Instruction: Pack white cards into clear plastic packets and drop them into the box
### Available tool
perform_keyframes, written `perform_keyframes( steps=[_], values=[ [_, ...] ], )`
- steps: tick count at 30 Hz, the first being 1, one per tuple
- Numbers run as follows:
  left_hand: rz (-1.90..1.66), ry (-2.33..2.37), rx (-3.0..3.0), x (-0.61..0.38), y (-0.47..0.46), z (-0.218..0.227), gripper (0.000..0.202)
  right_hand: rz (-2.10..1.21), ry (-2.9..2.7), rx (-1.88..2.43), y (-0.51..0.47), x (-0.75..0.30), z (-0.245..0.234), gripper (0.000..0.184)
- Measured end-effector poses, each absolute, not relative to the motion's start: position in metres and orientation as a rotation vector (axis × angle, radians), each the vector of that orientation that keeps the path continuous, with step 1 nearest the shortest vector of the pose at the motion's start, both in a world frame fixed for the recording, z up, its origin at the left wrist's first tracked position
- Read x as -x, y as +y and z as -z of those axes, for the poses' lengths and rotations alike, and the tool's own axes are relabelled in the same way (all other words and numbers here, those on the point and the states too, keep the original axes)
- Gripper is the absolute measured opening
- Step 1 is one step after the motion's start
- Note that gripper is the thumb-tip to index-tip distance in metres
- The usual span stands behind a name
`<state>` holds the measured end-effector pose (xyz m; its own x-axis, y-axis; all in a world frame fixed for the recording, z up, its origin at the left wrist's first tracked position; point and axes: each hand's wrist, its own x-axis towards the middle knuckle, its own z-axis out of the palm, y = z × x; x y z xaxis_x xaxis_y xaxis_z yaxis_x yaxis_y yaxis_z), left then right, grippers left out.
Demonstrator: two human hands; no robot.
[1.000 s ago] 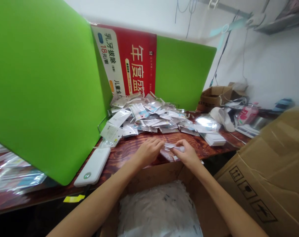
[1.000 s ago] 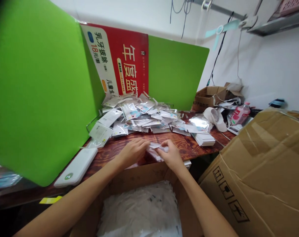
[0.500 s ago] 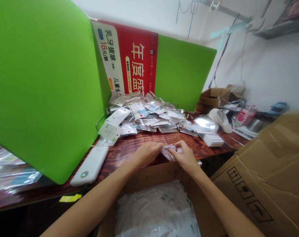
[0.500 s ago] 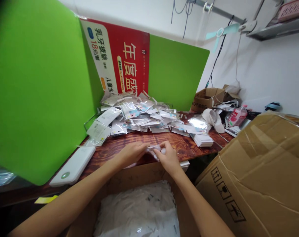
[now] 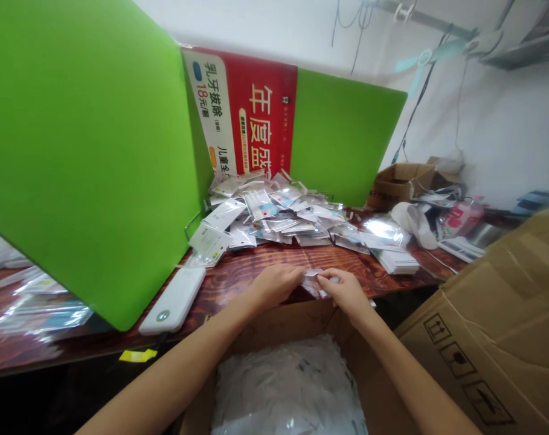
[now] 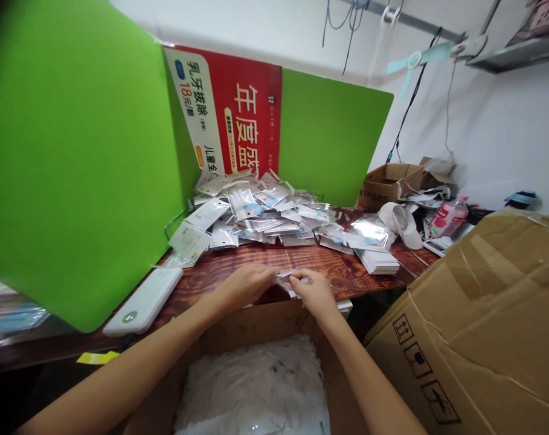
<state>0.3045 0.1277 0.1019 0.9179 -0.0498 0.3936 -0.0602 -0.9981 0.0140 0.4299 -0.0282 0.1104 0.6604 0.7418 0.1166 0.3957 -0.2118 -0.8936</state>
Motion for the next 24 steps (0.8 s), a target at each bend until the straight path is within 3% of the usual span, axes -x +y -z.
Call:
perform_keyframes(
  steps=[13,16,20,24],
  values=[
    [-0.596,-0.073,-3.079,-0.299,0.120,-0.106,0.011,-0.622,-0.939,1.868,-0.028,-0.422,-0.117,0.024],
    [-0.601,-0.043,-3.086,-0.297,0.119,-0.109,0.011,-0.509,-0.965,1.913,-0.026,-0.423,-0.118,0.021],
    [-0.654,-0.041,-3.104,-0.293,0.117,-0.114,0.011,-0.094,-1.068,1.960,-0.023,-0.428,-0.113,0.025],
    [-0.728,-0.078,-3.123,-0.290,0.116,-0.115,0.016,-0.064,-1.406,1.889,-0.021,-0.430,-0.108,0.024]
  ],
)
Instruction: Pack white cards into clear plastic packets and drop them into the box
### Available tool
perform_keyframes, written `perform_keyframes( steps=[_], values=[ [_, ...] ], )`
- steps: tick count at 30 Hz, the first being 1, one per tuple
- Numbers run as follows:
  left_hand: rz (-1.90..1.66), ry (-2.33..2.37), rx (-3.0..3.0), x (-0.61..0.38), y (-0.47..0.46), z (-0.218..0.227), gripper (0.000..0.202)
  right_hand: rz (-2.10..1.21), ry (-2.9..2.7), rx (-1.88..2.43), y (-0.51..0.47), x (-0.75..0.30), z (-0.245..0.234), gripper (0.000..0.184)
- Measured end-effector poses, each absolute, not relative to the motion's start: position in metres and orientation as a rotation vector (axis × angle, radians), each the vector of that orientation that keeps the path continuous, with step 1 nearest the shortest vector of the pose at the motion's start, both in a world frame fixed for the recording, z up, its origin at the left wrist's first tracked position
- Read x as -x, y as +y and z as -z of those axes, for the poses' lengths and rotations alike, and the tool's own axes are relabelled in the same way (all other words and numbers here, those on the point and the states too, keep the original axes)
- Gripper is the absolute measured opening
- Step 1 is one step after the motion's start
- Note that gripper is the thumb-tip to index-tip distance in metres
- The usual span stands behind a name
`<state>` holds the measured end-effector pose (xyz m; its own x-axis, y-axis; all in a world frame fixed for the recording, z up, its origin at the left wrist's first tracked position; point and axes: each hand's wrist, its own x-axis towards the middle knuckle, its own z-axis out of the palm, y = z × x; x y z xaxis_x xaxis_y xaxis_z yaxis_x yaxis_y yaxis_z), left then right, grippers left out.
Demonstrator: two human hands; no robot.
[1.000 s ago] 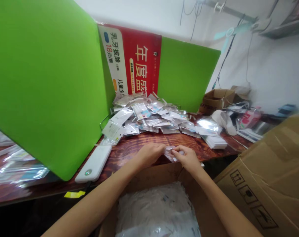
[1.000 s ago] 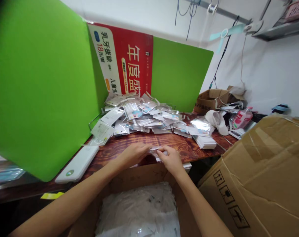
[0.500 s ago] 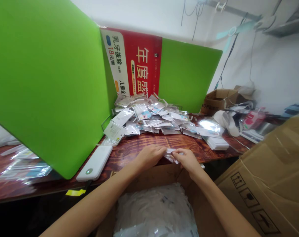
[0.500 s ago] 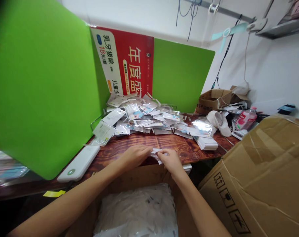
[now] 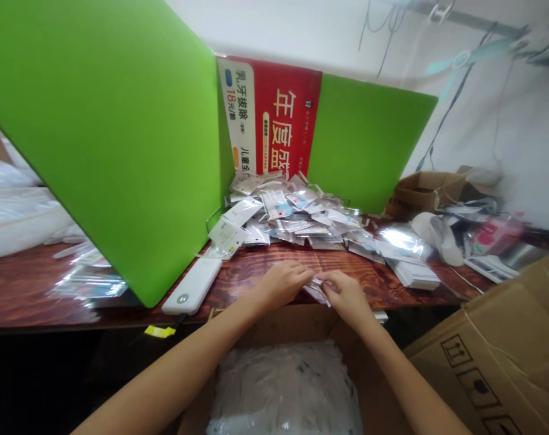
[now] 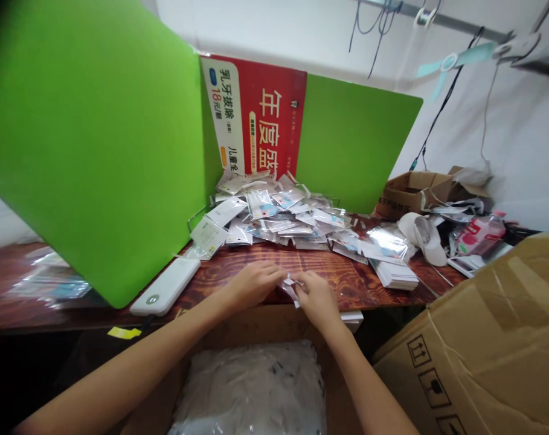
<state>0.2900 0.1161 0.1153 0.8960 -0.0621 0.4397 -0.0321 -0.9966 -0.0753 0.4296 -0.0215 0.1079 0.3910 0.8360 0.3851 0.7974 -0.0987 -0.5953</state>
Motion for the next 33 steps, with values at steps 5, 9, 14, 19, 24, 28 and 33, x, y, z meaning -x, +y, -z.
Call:
perform_keyframes(
  steps=[5,9,14,19,24,28,33],
  values=[
    [0.894,-0.097,2.948,-0.289,0.121,-0.112,0.023,-0.133,-1.322,1.876,-0.021,-0.428,-0.114,0.015],
    [1.012,-0.439,2.903,-0.286,0.132,-0.113,0.046,-0.316,-0.998,1.831,-0.024,-0.435,-0.119,0.019],
    [0.790,-1.195,2.732,-0.277,0.157,-0.114,0.050,-0.481,-0.801,1.782,-0.033,-0.437,-0.126,0.031],
    [0.603,-1.805,2.512,-0.266,0.191,-0.103,0.063,-0.682,-0.687,1.770,-0.039,-0.430,-0.131,0.025],
    [0.589,-1.951,2.443,-0.267,0.209,-0.092,0.071,-0.473,-0.521,1.542,-0.040,-0.439,-0.139,0.025],
    [0.658,-1.982,2.414,-0.267,0.220,-0.090,0.072,-0.405,-0.433,1.342,-0.038,-0.440,-0.137,0.058],
    [0.813,-1.984,2.392,-0.261,0.231,-0.091,0.057,-0.610,-0.591,1.592,-0.022,-0.429,-0.111,0.045]
  ],
)
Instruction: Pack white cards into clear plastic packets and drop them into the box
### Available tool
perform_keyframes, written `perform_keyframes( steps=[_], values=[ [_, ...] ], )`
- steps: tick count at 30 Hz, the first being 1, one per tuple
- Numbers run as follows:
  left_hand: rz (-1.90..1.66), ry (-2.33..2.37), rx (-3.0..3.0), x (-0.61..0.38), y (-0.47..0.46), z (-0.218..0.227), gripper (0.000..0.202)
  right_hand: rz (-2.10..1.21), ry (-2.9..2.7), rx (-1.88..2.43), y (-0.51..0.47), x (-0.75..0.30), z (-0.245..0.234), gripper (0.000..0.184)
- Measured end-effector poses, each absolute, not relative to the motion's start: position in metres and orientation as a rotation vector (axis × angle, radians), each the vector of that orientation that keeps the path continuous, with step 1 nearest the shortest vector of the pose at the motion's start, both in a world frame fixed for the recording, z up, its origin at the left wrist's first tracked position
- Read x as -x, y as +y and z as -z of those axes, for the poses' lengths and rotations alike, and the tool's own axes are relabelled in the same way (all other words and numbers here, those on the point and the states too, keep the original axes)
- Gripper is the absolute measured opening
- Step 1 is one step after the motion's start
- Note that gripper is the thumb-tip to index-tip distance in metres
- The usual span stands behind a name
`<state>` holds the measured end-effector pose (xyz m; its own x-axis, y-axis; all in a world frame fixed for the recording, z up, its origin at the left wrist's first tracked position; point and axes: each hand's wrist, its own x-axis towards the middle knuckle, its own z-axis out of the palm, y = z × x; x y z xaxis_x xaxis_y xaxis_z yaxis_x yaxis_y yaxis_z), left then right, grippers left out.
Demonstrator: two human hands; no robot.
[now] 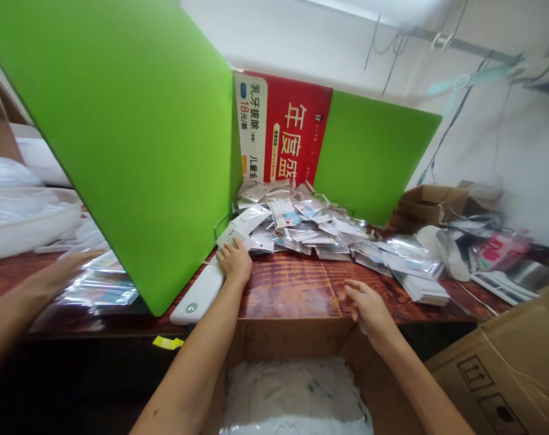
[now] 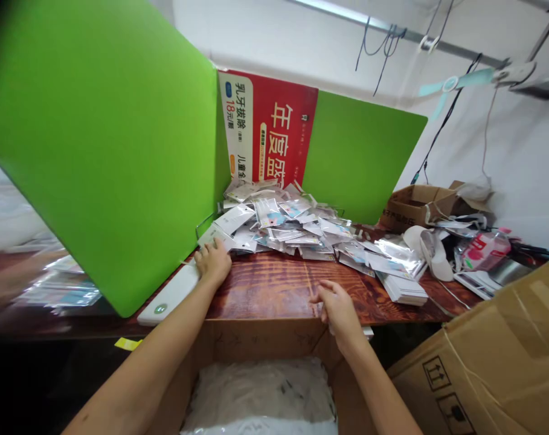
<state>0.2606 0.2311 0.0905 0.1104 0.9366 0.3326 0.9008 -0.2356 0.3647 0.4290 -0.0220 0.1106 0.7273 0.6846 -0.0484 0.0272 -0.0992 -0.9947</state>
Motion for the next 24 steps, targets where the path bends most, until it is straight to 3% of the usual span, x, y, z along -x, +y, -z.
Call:
perform_keyframes(
  steps=[3,11,18,24],
  values=[
    [-0.873,1.857,-2.243,-0.260,0.228,-0.089,0.050,-0.633,-0.685,1.679,-0.015,-0.426,-0.104,0.034],
    [-1.189,1.684,-1.888,-0.262,0.217,-0.109,0.043,-0.516,-0.950,1.844,-0.020,-0.417,-0.113,0.040],
    [-1.534,1.350,-1.334,-0.266,0.213,-0.140,0.022,-0.782,-0.994,1.818,-0.016,-0.397,-0.113,0.043],
    [-1.583,1.044,-0.884,-0.267,0.190,-0.152,0.008,-0.895,-1.091,1.778,-0.011,-0.382,-0.122,0.029]
  ],
)
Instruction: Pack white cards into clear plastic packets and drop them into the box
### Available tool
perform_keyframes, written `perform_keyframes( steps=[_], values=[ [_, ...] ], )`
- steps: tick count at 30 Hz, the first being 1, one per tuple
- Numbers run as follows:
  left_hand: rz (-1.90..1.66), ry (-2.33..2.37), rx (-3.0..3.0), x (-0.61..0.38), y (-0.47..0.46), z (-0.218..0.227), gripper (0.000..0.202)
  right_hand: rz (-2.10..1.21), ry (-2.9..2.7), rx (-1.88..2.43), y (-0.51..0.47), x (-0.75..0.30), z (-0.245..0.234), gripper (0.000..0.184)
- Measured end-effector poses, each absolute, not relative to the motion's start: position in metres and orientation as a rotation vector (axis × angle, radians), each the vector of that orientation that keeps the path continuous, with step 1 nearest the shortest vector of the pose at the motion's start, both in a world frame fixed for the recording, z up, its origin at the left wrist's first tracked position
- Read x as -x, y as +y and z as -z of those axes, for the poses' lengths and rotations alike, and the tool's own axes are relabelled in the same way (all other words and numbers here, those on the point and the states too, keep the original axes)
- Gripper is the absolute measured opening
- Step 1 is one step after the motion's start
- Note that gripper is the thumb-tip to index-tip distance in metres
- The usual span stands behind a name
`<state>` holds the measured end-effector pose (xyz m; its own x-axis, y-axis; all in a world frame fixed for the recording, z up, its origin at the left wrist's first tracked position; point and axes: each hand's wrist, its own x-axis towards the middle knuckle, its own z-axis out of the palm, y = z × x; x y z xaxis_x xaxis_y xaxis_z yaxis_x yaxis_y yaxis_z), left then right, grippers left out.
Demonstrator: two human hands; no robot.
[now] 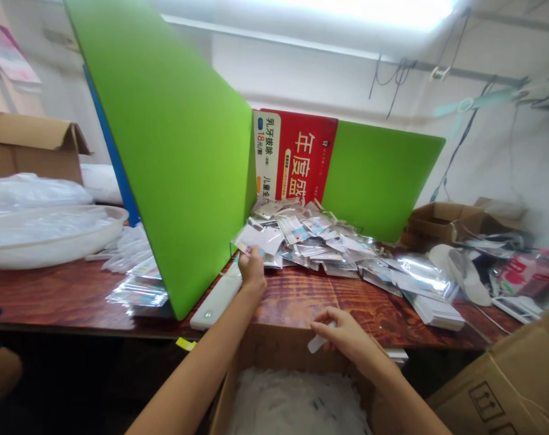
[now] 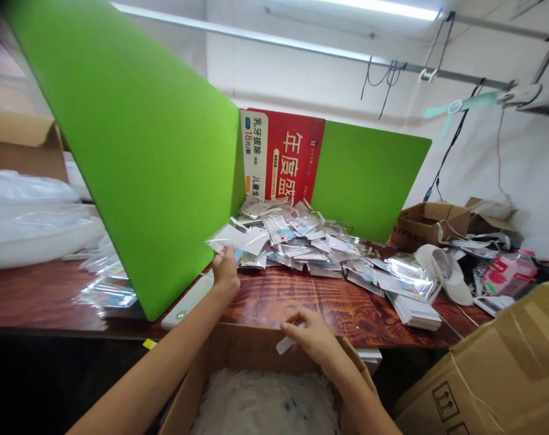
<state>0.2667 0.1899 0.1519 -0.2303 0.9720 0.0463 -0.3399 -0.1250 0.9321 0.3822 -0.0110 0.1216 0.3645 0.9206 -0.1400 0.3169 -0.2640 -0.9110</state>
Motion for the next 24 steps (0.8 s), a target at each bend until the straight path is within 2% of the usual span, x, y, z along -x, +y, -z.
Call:
perform_keyframes(
  steps=[2,7,11,14,16,19,21,22,23,24],
  values=[
    [-1.527,0.971,-0.761,-0.268,0.178,-0.158,0.006,-0.879,-1.104,1.764,-0.009,-0.379,-0.122,0.024],
    [-1.366,0.780,-0.614,-0.276,0.146,-0.171,0.015,-0.846,-1.205,1.690,-0.014,-0.377,-0.123,0.015],
    [-1.230,0.714,-0.587,-0.280,0.126,-0.164,0.018,-1.029,-1.525,1.651,-0.028,-0.381,-0.128,0.023],
    [-1.128,0.733,-0.580,-0.278,0.120,-0.154,0.017,-1.112,-1.668,1.616,-0.032,-0.387,-0.137,0.010],
    [-1.081,0.757,-0.581,-0.276,0.120,-0.150,0.015,-0.893,-1.415,1.555,-0.030,-0.394,-0.145,0.020],
    [-1.034,0.776,-0.602,-0.274,0.121,-0.149,0.013,-0.489,-0.977,1.382,-0.021,-0.403,-0.148,0.049],
    [-1.000,0.785,-0.629,-0.274,0.122,-0.149,0.013,-0.423,-0.934,1.432,-0.015,-0.406,-0.137,0.077],
    [-0.978,0.791,-0.646,-0.275,0.121,-0.149,0.013,-0.417,-0.934,1.511,-0.012,-0.406,-0.129,0.085],
    [-0.954,0.797,-0.666,-0.275,0.120,-0.149,0.014,-0.433,-0.965,1.600,-0.010,-0.406,-0.120,0.083],
    [-0.932,0.799,-0.690,-0.275,0.119,-0.149,0.015,-0.448,-1.021,1.690,-0.008,-0.405,-0.111,0.074]
  ],
)
